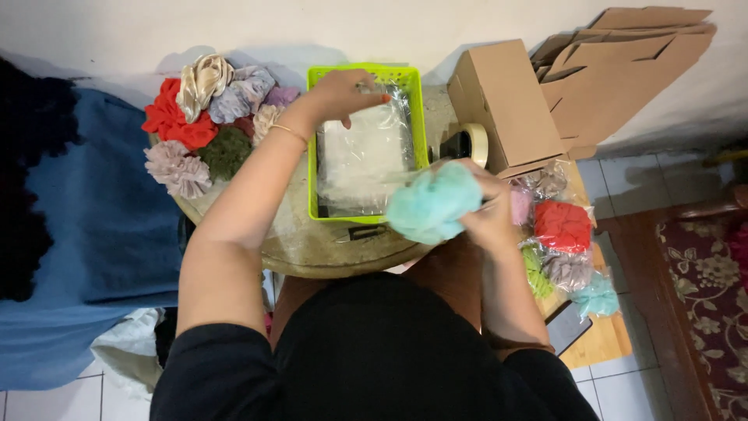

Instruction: The person places individual fabric scrunchies into small clear plastic bags by hand, using scissors to trim loose threads from the fabric before sealing them.

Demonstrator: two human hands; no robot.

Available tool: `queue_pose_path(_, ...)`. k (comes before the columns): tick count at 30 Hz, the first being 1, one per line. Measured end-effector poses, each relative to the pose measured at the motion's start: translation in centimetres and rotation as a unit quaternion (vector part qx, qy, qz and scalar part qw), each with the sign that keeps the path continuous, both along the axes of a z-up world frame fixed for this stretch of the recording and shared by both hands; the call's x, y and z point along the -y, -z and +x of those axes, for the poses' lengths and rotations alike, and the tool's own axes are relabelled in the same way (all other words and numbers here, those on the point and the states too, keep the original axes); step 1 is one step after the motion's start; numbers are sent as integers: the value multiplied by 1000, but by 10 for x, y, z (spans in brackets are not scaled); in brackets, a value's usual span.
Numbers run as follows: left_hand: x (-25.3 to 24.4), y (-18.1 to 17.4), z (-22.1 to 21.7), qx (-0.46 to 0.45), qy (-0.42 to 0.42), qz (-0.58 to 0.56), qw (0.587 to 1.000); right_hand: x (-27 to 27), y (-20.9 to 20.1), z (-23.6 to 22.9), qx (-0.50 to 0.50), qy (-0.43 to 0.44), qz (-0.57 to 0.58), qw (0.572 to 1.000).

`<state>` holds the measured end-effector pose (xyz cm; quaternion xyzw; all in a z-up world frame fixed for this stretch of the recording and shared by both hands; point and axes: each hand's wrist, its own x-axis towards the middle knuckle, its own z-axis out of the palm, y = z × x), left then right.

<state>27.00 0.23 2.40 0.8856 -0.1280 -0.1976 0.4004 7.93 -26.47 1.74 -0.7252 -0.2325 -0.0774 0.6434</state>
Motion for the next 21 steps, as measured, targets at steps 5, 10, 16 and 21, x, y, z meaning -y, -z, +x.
queue_pose_path(5,-19,-37,-24,169,7,-91,981,37,40,10,-91,4,228,969)
queue_pose_path(10,-18,-103,-97,248,151,-215,932,23,19,11,-116,3,283,952)
queue_pose_path(16,-17,-125,-159,289,168,-90,938,0,0,5,-4,24,192,981)
queue_pose_path(21,-21,-113,-162,216,119,-208,947,-26,-31,-8,-26,30,246,968)
